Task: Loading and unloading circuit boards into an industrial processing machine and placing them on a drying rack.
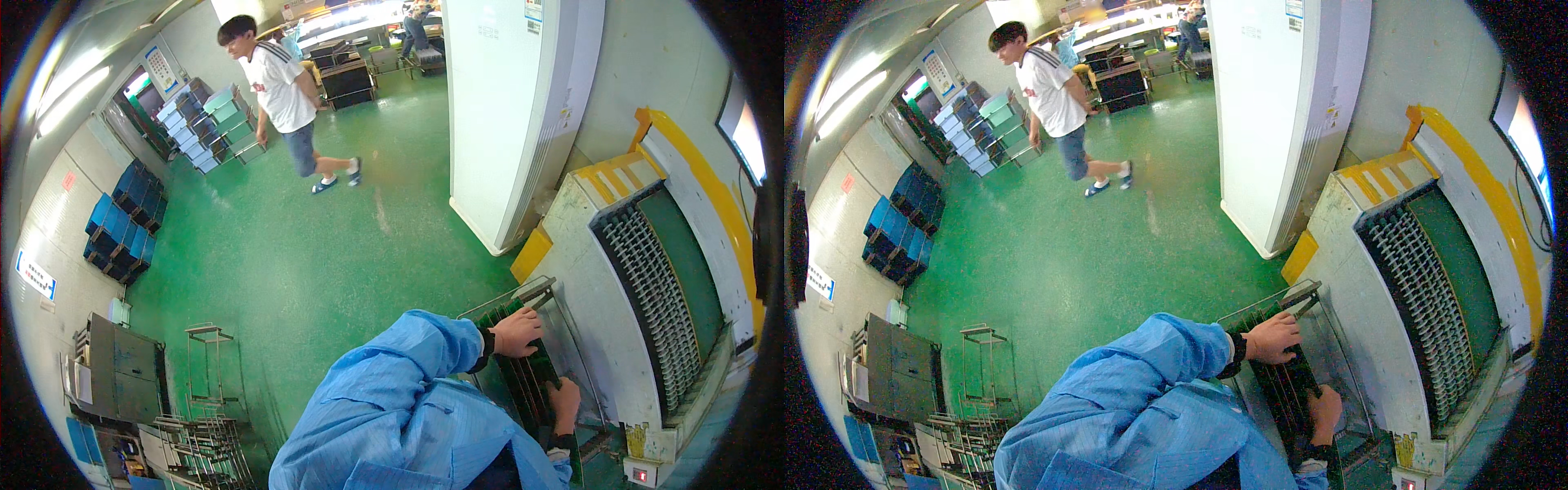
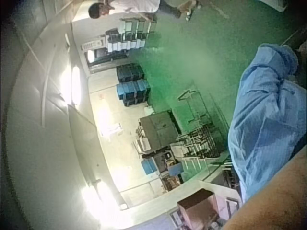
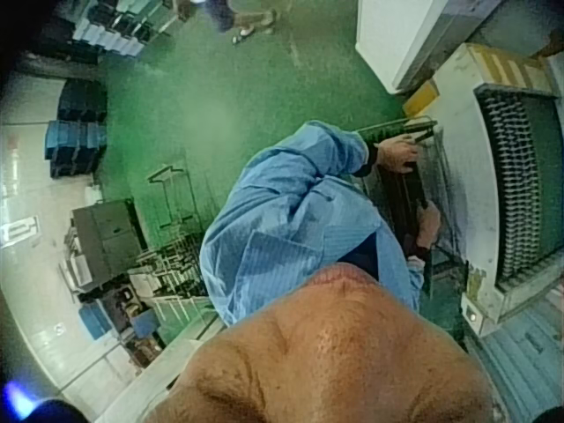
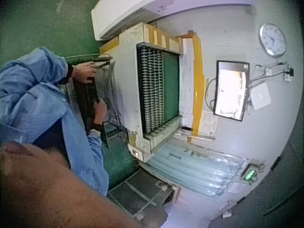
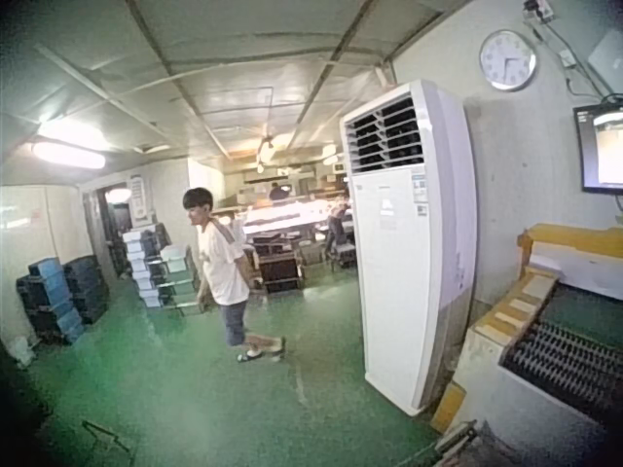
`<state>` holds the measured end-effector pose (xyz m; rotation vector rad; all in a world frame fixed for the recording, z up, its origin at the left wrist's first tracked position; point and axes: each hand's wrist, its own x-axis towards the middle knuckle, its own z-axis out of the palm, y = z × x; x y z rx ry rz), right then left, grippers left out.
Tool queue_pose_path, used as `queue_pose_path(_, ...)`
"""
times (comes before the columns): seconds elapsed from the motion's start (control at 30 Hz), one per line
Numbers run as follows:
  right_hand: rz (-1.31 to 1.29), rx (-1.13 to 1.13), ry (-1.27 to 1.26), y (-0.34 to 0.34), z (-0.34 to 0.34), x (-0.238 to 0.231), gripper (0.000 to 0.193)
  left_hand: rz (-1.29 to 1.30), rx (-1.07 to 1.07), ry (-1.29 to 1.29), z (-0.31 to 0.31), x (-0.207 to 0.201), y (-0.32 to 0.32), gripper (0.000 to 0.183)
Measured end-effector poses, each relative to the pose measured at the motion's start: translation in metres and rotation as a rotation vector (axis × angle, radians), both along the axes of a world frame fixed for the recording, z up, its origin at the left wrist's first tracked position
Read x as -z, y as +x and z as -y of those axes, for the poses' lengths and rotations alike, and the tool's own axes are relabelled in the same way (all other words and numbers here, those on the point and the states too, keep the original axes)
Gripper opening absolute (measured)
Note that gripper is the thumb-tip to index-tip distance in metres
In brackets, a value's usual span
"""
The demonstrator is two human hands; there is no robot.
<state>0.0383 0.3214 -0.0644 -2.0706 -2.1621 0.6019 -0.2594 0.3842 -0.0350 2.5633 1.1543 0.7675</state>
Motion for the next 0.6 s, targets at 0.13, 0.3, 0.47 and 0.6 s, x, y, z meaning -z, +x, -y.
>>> queue_pose_path(0.13, 0.003, 0.004, -0.029, 0.0, -0.001, -0.002, 0.036, 0.0, 0.006, 0.005, -0.001, 0.001, 0.0, 0.031)
queue_pose_path(0.3, 0.0, 0.001, -0.045, -0.004, 0.0, -0.009, 0.033, 0.0, -0.003, -0.026, -0.002, 0.007, 0.001, 0.031)
queue_pose_path(0.47, -0.011, 0.008, -0.006, 0.0, 0.0, 0.0, 0.034, 0.013, -0.018, 0.062, -0.002, 0.006, 0.002, 0.03)
queue_pose_path(0.6, -0.024, 0.014, 0.017, -0.002, 0.001, -0.002, 0.034, -0.02, -0.004, 0.002, -0.001, 0.003, 0.0, 0.031)
